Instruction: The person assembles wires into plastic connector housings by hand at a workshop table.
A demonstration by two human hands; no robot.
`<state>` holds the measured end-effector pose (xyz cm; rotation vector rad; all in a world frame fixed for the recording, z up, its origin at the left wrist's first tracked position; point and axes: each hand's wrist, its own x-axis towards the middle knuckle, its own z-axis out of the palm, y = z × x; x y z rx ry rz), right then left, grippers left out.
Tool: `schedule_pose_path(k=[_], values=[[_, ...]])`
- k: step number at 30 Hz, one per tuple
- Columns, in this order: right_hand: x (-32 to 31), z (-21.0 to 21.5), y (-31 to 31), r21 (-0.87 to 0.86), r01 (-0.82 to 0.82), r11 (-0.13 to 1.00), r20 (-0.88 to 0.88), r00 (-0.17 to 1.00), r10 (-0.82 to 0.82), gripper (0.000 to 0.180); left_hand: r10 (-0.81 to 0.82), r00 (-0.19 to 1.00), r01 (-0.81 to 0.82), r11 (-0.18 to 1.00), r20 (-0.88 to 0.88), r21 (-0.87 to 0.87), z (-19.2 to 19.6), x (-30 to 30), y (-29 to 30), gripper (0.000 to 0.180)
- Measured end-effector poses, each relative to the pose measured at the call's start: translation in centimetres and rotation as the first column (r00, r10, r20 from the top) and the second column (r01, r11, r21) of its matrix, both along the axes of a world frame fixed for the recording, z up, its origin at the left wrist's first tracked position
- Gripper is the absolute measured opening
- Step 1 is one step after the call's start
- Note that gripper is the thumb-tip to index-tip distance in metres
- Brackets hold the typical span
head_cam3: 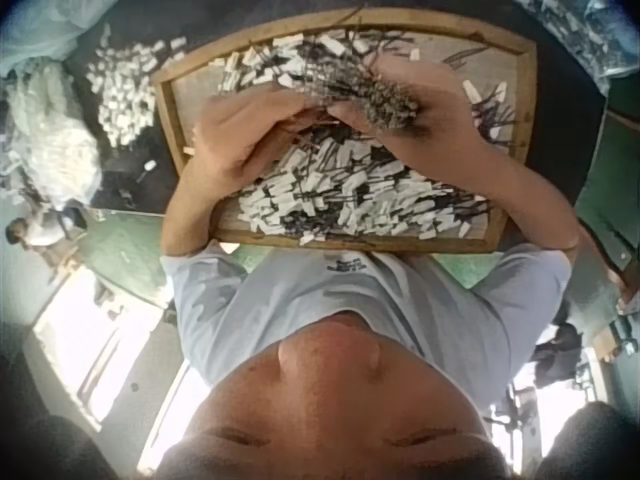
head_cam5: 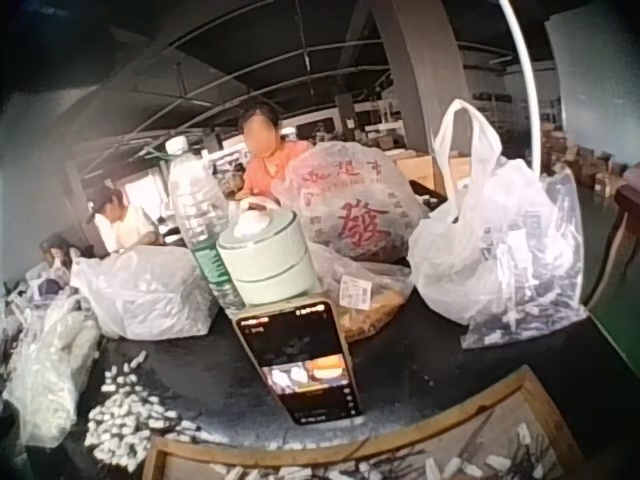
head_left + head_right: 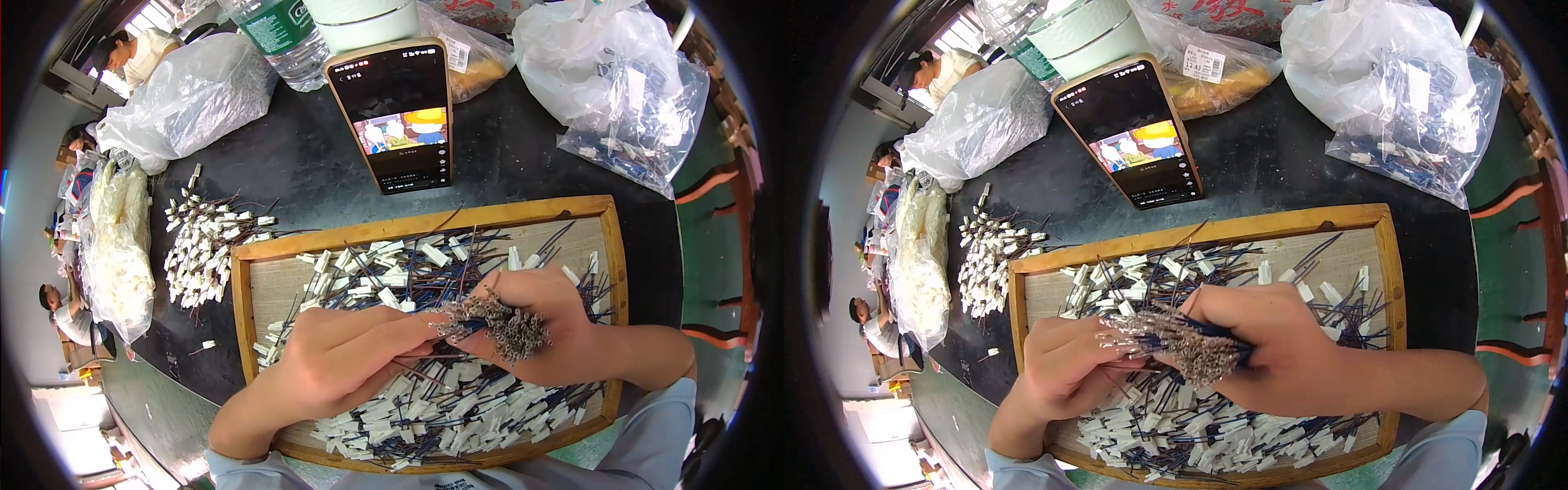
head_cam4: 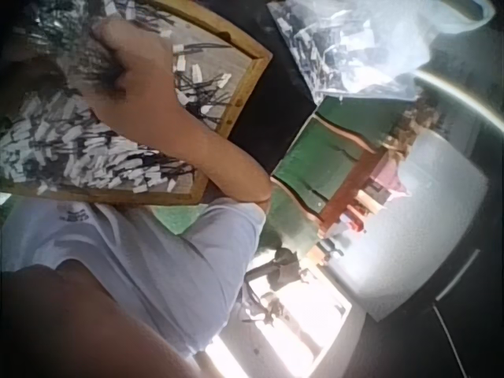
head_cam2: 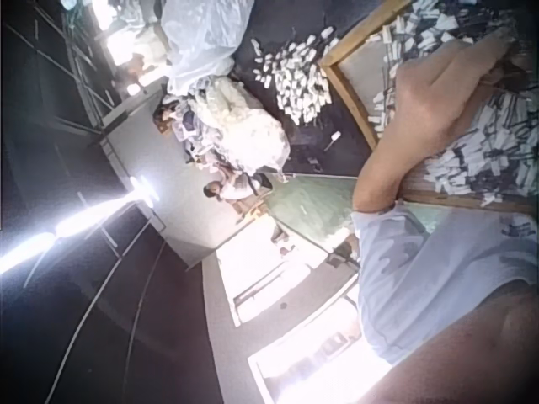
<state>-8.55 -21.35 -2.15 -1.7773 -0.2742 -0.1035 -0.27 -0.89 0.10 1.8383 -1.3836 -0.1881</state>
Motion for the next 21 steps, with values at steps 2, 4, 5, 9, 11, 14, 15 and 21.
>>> schedule_pose_path(k=[2, 4, 5, 9, 11, 14, 15, 21], values=[[0.0, -0.2, 0.2, 0.028, -0.003, 1.000, 0.067, 0.998, 0.001, 0.014, -0.011, 1.000, 0.011, 1.000, 0.024, 0.006, -0.2, -0.1, 0.1, 0.021], [-0.1, 0.2, 0.1, 0.016, -0.020, 1.000, 0.033, 0.999, 0.019, 0.015, 0.014, 0.998, -0.013, 1.000, 0.058, -0.016, -0.5, -0.3, 0.1, 0.021], [-0.1, 0.4, 0.1, 0.003, -0.036, 0.999, -0.001, 0.999, 0.036, 0.016, 0.014, 0.998, -0.013, 1.000, 0.057, -0.016, -0.4, -0.3, 0.1, 0.021], [0.0, 0.2, -0.2, -0.018, -0.035, 0.999, -0.002, 0.999, 0.035, 0.018, 0.010, 0.993, -0.011, 1.000, 0.121, 0.007, -0.6, 0.3, 0.1, 0.025], [0.1, -0.4, -0.3, -0.177, 0.001, 0.984, 0.041, 0.999, 0.006, 0.016, 0.042, 0.981, -0.040, 0.999, 0.190, -0.016, -0.7, 0.5, 0.2, 0.026], [0.5, -0.2, -0.7, -0.205, 0.105, 0.973, 0.144, 0.987, -0.076, 0.016, 0.107, 0.968, -0.093, 0.993, 0.226, -0.071, -0.4, 0.9, 0.2, 0.026], [0.4, -0.1, -0.6, -0.206, 0.105, 0.973, 0.144, 0.987, -0.076, 0.016, 0.134, 0.974, -0.120, 0.989, 0.181, -0.089, -0.3, 1.0, 0.1, 0.026], [0.2, -0.1, -0.6, -0.165, 0.214, 0.963, 0.220, 0.959, -0.175, 0.013, 0.153, 0.988, -0.153, 0.988, 0.011, -0.037, -0.7, 1.1, 0.6, 0.016]])
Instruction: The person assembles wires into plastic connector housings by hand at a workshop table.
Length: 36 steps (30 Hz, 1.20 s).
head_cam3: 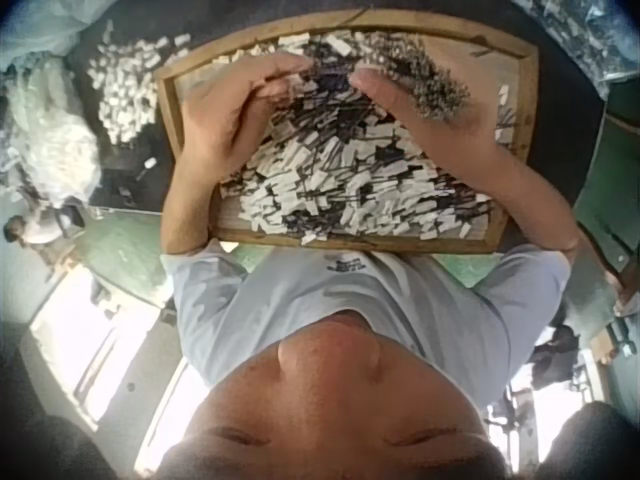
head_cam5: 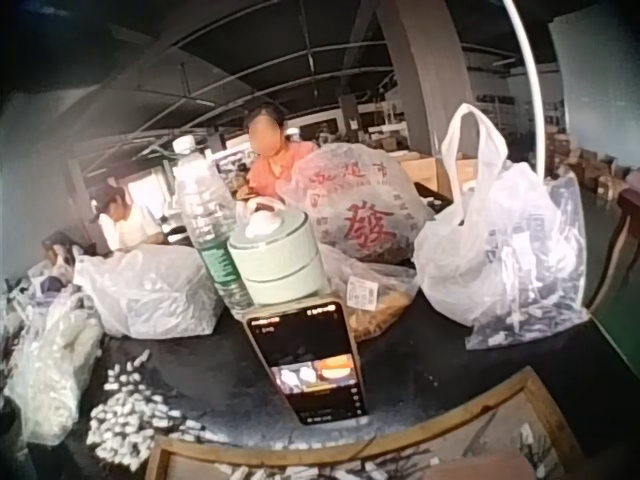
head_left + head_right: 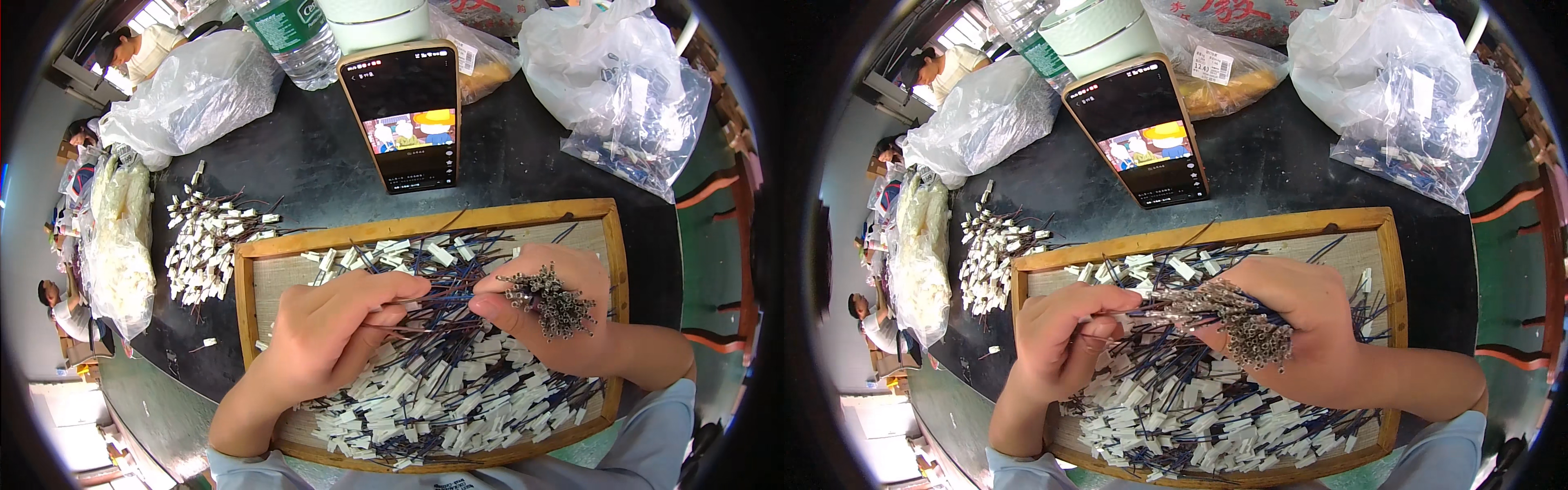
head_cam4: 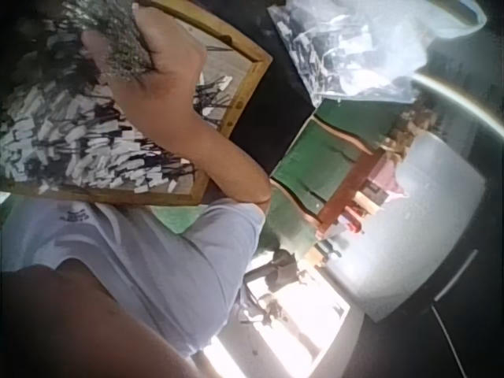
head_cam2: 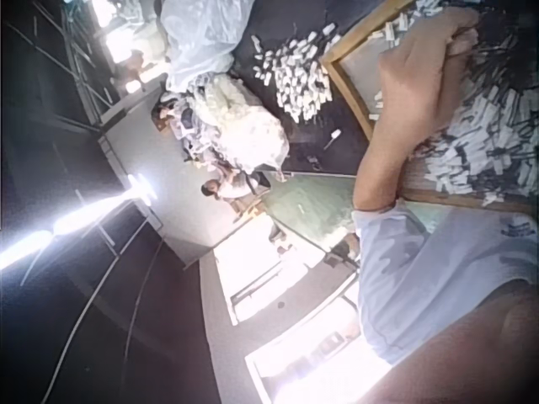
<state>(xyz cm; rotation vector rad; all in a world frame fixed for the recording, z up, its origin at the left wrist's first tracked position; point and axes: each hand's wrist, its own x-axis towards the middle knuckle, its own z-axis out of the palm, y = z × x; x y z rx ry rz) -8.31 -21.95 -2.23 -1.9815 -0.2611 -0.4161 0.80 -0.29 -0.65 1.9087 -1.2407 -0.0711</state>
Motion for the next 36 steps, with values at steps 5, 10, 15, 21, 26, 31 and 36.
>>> schedule_pose_path(k=[5, 10, 15, 21, 26, 31, 36], values=[[-0.2, 0.2, -0.2, 0.054, -0.035, 0.998, -0.074, 0.997, 0.039, 0.022, -0.012, 0.970, 0.031, 0.997, -0.244, 0.075, 0.2, -0.1, 1.0, 0.025], [-0.2, 0.3, 0.3, 0.175, -0.142, 0.974, -0.110, 0.980, 0.163, 0.015, 0.046, 0.519, -0.185, 0.981, -0.854, -0.059, -0.1, 0.5, 0.5, 0.035], [-0.3, 0.8, 1.1, 0.341, -0.156, 0.927, -0.177, 0.958, 0.226, 0.011, 0.098, 0.510, -0.266, 0.963, -0.855, -0.049, -0.6, 0.5, 0.3, 0.043], [-0.4, 1.0, 0.7, 0.162, -0.191, 0.968, -0.174, 0.960, 0.219, 0.010, 0.076, 0.676, -0.280, 0.947, -0.733, -0.159, -1.2, 0.1, 0.1, 0.025], [-0.5, 0.4, 1.1, 0.225, -0.101, 0.969, -0.178, 0.974, 0.142, 0.007, 0.010, 0.604, -0.217, 0.964, -0.797, -0.152, -0.9, -0.3, 0.5, 0.019], [-0.5, 0.7, 0.8, 0.206, -0.091, 0.974, -0.192, 0.972, 0.132, 0.006, -0.060, 0.522, -0.080, 0.990, -0.851, -0.119, 0.3, -0.9, 0.1, 0.023], [-0.4, 0.4, 0.7, 0.192, -0.089, 0.977, -0.179, 0.976, 0.124, 0.008, -0.220, 0.433, 0.044, 0.974, -0.874, -0.223, 0.2, -0.6, 0.5, 0.026]])
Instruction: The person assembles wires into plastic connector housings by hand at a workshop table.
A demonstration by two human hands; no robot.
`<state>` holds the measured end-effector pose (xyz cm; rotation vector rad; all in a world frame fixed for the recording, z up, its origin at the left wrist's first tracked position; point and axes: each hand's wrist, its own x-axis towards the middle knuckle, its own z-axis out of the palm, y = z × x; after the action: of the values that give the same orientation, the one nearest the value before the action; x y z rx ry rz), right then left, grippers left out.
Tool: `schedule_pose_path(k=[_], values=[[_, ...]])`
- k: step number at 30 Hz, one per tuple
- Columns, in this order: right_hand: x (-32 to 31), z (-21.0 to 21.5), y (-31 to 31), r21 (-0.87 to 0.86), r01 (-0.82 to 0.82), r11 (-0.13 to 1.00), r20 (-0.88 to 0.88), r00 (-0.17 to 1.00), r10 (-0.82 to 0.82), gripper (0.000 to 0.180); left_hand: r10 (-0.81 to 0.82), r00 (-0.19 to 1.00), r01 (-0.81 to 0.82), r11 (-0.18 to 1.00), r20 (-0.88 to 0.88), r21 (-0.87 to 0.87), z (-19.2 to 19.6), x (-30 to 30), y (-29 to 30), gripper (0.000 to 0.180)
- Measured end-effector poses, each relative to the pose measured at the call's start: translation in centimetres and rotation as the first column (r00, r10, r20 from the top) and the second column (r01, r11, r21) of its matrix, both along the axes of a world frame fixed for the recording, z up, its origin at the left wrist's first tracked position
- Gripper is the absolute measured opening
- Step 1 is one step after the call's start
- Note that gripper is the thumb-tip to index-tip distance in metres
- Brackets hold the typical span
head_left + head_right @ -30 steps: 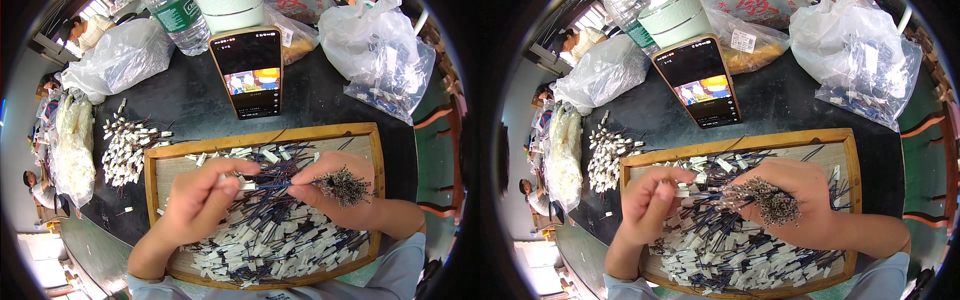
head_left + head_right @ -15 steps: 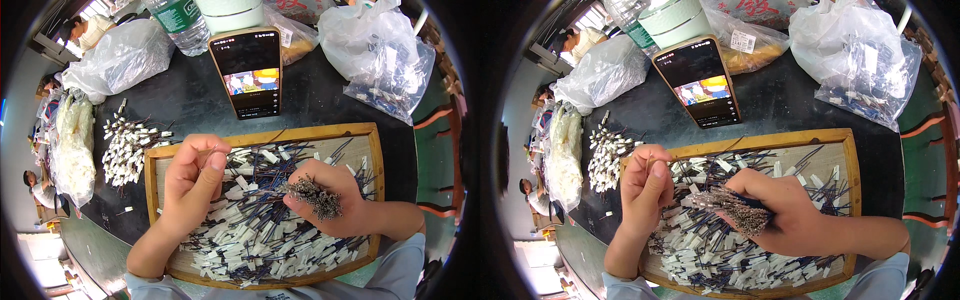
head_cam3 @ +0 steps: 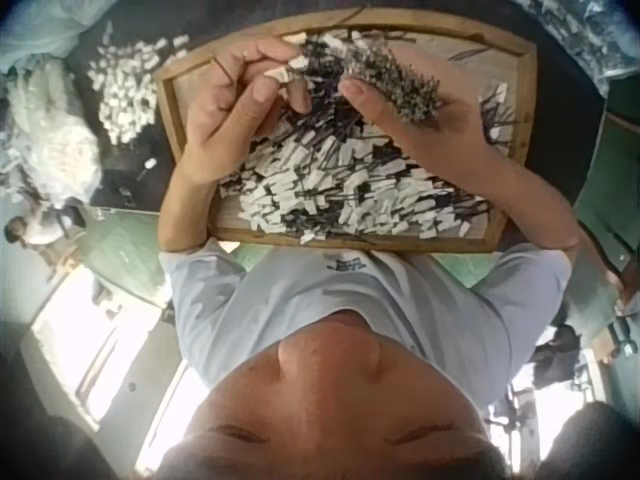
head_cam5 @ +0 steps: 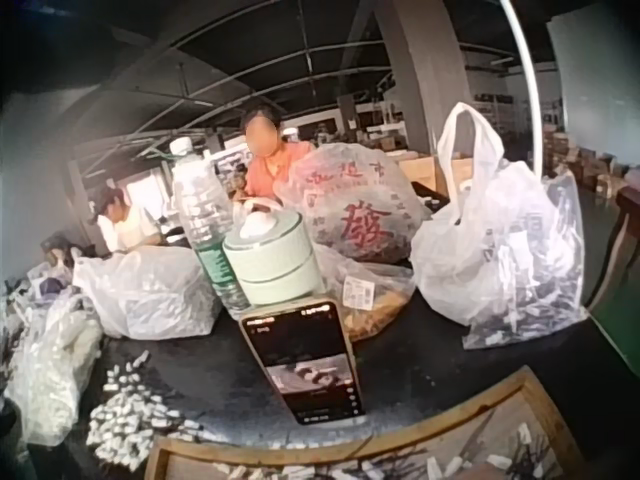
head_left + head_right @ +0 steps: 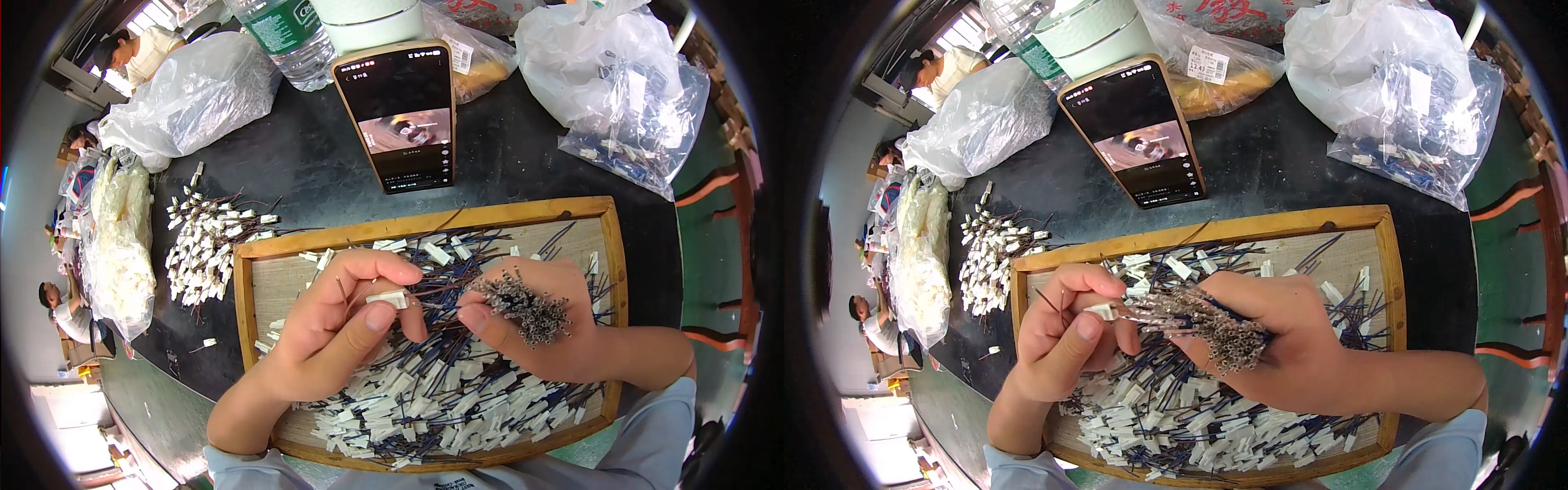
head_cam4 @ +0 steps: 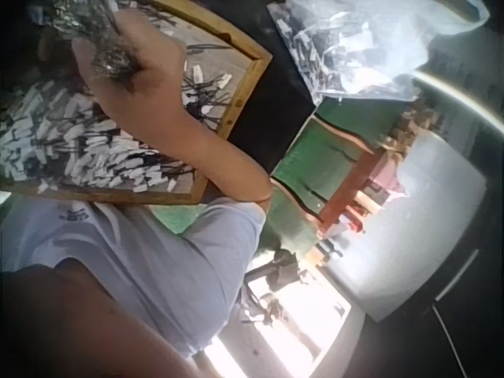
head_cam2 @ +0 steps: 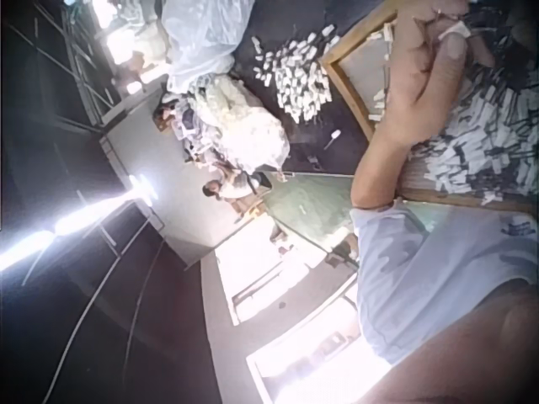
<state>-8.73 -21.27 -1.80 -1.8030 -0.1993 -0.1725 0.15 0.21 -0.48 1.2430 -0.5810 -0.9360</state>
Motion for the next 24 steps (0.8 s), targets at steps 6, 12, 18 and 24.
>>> schedule_pose_path(k=[6, 12, 18, 24], values=[[0.2, 0.1, 0.0, 0.016, -0.063, 0.998, 0.028, 0.998, 0.063, 0.011, -0.034, 0.994, 0.043, 0.996, 0.105, -0.083, -0.9, -0.3, 0.0, 0.018], [0.2, -0.9, 0.2, -0.003, -0.109, 0.994, 0.123, 0.986, 0.109, 0.015, -0.049, 0.974, 0.061, 0.997, 0.219, -0.049, -1.0, -1.4, -0.2, 0.024], [0.0, 0.1, 0.0, -0.014, -0.086, 0.996, 0.047, 0.995, 0.086, 0.010, -0.036, 0.949, 0.065, 0.994, 0.312, -0.083, -1.3, -1.2, -0.1, 0.026], [0.1, -0.4, -0.3, -0.007, 0.083, 0.997, 0.059, 0.995, -0.082, 0.014, 0.094, 0.837, -0.166, 0.982, 0.540, 0.086, -0.3, -0.7, -0.4, 0.018]])
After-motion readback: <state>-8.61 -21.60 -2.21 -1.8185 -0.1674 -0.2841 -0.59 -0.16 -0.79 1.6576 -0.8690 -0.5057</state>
